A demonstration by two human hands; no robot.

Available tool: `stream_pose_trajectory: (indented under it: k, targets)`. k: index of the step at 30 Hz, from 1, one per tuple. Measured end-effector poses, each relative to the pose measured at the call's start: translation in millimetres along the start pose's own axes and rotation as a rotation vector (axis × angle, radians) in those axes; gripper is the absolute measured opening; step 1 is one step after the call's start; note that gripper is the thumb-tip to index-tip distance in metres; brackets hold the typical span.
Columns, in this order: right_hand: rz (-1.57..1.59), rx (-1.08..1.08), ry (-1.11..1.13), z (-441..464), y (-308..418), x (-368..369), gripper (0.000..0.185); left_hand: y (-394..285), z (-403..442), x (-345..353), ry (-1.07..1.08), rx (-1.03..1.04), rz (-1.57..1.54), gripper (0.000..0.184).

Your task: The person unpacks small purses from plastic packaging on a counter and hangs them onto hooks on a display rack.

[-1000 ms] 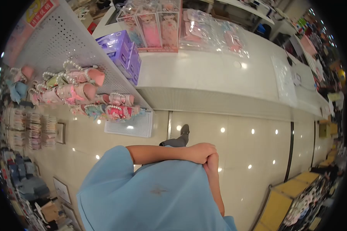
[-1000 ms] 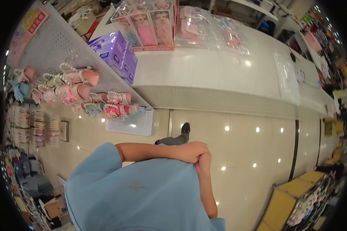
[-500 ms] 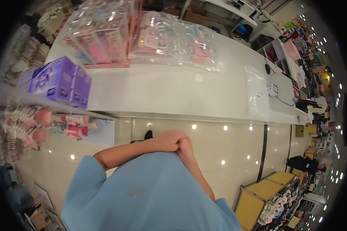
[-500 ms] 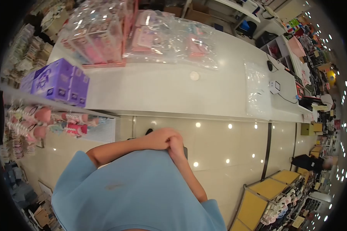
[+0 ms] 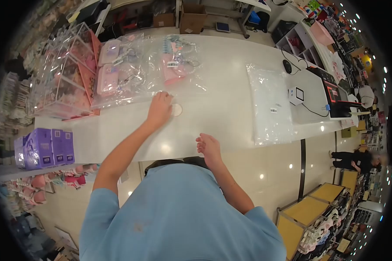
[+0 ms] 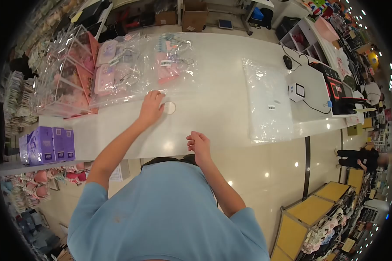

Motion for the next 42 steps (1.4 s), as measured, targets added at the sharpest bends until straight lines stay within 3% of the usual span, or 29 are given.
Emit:
stream_pose_trajectory:
  k: [7, 12, 19, 21, 25, 27, 33, 42]
  targets:
    - [-0.052, 0.039, 0.036, 42.6, 24.9, -26.1, 0.024, 38.7, 39.9, 61.9, 0.252, 0.196, 0.269, 0.023]
    - [-0.020, 0.055, 0.020, 54.1, 24.2, -22.6, 0.025, 36.1, 47.4, 84.1, 0.332, 0.039, 0.075, 0.007]
    - [-0.030, -0.044, -0.041, 82.6, 29.6, -11.4, 0.026, -68.7, 19.7, 99.9, 0.434, 0.122, -0.144, 0.012]
    - [-0.038, -0.083, -0.078, 88.4, 16.5, -16.8, 0.026, -88.8, 0.1, 106.4, 0.623, -0.076, -0.276, 0.012]
    - [-0.100, -0.115, -0.140, 85.9, -14.9, -42.3, 0.028, -123.1, -32.8, 116.0, 0.542, 0.006, -0.388, 0.013]
    - [-0.070, -0.115, -0.200, 75.1, -21.6, -52.2, 0.027, -131.6, -34.1, 107.4, 0.398, 0.054, -0.392, 0.012]
    - [0.048, -0.196, -0.175, 57.9, -16.4, -61.6, 0.023, -132.4, -25.8, 118.1, 0.619, -0.011, -0.341, 0.018]
    - [0.081, -0.108, 0.057, 73.1, -2.9, -58.4, 0.019, -120.3, -18.8, 125.5, 0.669, -0.067, -0.304, 0.021]
Point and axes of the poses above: each hand's wrist, its own z-axis towards the middle knuckle, its own x-axis out of the palm, y = z × x, the point moved 8 cm from there along z, towards the middle knuckle, and after that the axes turned 2 degrees about -y, right-handed, at the moved point
